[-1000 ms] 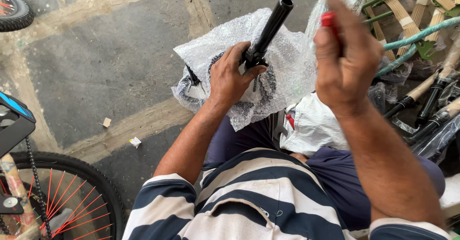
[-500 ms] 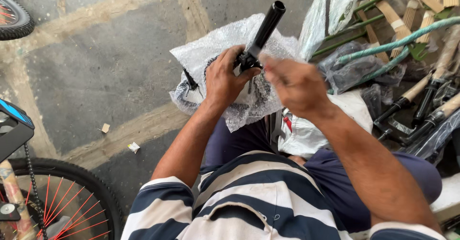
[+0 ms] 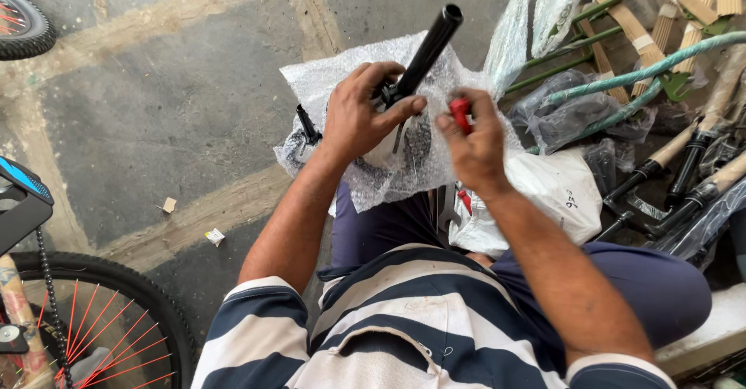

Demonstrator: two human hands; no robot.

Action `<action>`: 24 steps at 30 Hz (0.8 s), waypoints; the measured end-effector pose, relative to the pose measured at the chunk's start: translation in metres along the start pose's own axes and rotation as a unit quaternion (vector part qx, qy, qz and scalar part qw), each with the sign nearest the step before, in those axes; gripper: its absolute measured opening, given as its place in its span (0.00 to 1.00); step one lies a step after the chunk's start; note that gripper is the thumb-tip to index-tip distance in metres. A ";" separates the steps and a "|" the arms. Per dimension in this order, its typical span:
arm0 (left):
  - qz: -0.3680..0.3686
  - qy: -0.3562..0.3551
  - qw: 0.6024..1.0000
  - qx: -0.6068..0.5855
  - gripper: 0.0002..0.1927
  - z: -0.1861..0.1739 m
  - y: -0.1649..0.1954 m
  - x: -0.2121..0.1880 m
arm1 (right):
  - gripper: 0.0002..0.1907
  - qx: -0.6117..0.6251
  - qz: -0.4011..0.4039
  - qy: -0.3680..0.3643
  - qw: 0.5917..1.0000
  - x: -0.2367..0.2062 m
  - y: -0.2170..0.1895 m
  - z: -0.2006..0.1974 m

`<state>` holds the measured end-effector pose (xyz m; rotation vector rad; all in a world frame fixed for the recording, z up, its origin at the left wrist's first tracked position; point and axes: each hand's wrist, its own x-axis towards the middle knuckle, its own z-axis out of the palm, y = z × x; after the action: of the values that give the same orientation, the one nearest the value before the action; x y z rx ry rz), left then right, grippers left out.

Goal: The person sits on the floor of a bicycle workshop, opens a cardboard box, unwraps a black bicycle fork/stem from bubble wrap, and uses a red-handled screwdriver to work on the part. They then gather the part and packaging and tie it into a white cloth bag.

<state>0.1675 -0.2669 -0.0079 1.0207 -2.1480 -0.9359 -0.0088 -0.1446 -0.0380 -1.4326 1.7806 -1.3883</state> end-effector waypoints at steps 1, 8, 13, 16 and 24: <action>-0.035 -0.020 0.999 0.017 0.27 0.001 0.002 0.002 | 0.19 -0.007 0.024 -0.014 1.000 -0.001 0.007 0.006; 0.180 0.093 0.978 0.044 0.23 0.024 -0.013 0.010 | 0.19 0.113 0.061 -0.002 0.992 -0.016 0.036 0.038; 0.166 0.094 0.981 0.019 0.24 0.032 -0.023 0.006 | 0.19 0.130 0.005 -0.008 0.991 -0.012 0.037 0.041; 0.173 0.111 0.978 0.025 0.23 0.032 -0.024 0.006 | 0.20 0.107 0.013 -0.013 0.994 -0.010 0.035 0.045; 0.111 -0.091 0.946 -0.291 0.39 0.002 -0.051 0.007 | 0.11 0.249 0.172 0.026 0.953 -0.015 0.024 0.008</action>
<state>0.1835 -0.2952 -0.0478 0.4053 -1.8840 -1.4733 -0.0079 -0.1359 -0.0662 -0.7874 1.4701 -1.5444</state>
